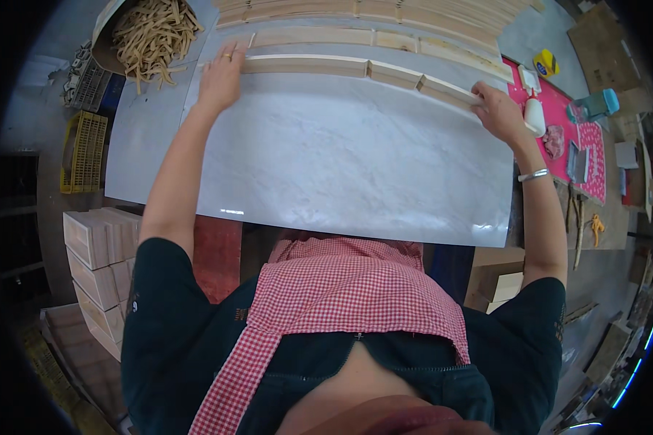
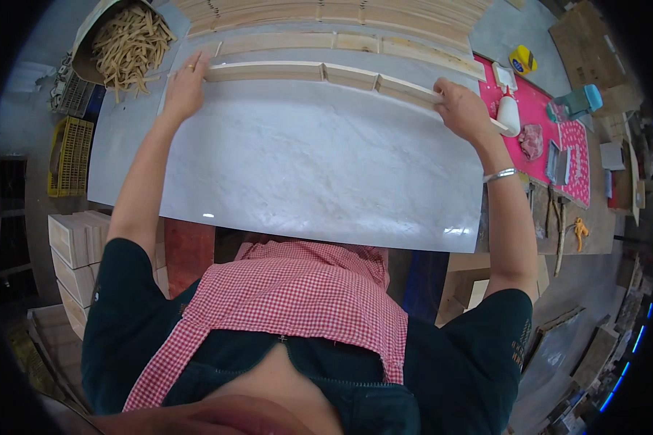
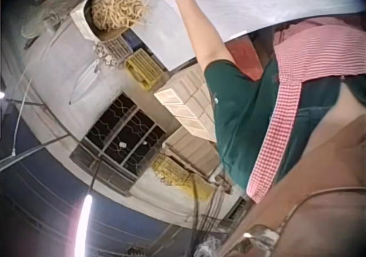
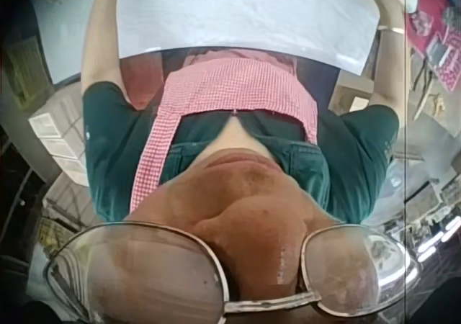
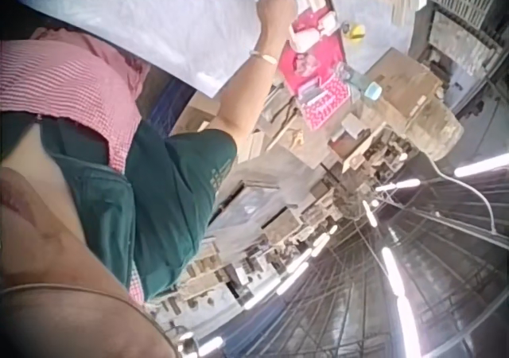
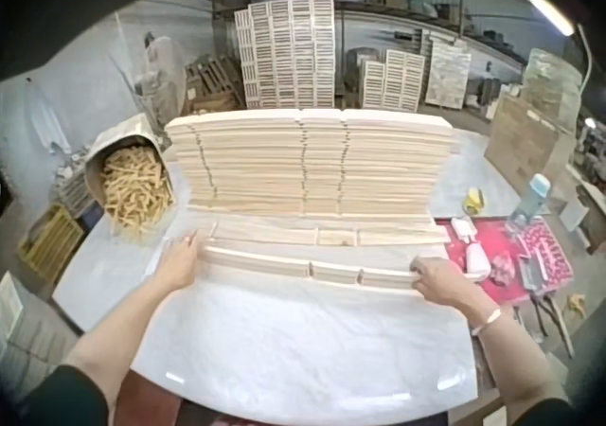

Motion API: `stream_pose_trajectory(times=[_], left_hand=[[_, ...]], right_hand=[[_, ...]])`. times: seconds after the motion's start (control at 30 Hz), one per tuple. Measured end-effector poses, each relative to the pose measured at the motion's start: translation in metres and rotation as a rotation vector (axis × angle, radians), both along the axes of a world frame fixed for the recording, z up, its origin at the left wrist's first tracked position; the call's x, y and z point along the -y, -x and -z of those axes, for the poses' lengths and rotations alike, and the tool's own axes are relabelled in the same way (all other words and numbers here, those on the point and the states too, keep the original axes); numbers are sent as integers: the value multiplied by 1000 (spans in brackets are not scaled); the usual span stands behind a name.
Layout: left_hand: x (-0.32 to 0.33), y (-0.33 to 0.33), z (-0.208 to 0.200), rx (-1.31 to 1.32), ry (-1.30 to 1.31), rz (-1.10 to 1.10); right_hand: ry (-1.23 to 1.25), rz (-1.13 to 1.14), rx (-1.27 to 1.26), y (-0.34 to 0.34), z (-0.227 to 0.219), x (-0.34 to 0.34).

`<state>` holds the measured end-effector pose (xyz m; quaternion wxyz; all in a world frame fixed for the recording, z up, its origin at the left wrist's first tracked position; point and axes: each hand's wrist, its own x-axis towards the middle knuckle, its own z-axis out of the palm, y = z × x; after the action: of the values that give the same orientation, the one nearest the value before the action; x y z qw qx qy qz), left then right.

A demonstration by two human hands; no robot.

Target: Assembling wooden boxes by applying glue to joints and securing them with a pneumatic stapler.

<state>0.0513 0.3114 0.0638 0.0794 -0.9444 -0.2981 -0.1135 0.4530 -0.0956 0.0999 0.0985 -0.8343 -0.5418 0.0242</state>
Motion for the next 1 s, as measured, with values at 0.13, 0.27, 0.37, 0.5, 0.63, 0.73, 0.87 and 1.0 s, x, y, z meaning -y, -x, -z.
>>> stream_pose_trajectory(times=[0.13, 0.27, 0.37, 0.5, 0.63, 0.73, 0.87, 1.0], left_hand=[[-11, 12, -18, -178, 75, -71], [11, 29, -46, -161, 373, 44], [70, 36, -52, -151, 428, 113], [112, 32, -52, -186, 476, 108], [130, 40, -39, -130, 521, 150], [124, 42, -17, 59, 517, 296], [141, 33, -9, 135, 710, 199], [165, 22, -9, 324, 934, 23]], right_hand=[[7, -10, 97, 13, -20, 25], [91, 179, 183, 37, -31, 37], [26, 262, 146, 69, -15, 39], [19, 297, 55, 116, 5, 35], [-65, 190, -87, 146, 13, 39], [-216, -56, -291, 159, 12, 36], [-160, -240, -315, 196, 6, 30], [-145, -359, -85, 223, -6, 10]])
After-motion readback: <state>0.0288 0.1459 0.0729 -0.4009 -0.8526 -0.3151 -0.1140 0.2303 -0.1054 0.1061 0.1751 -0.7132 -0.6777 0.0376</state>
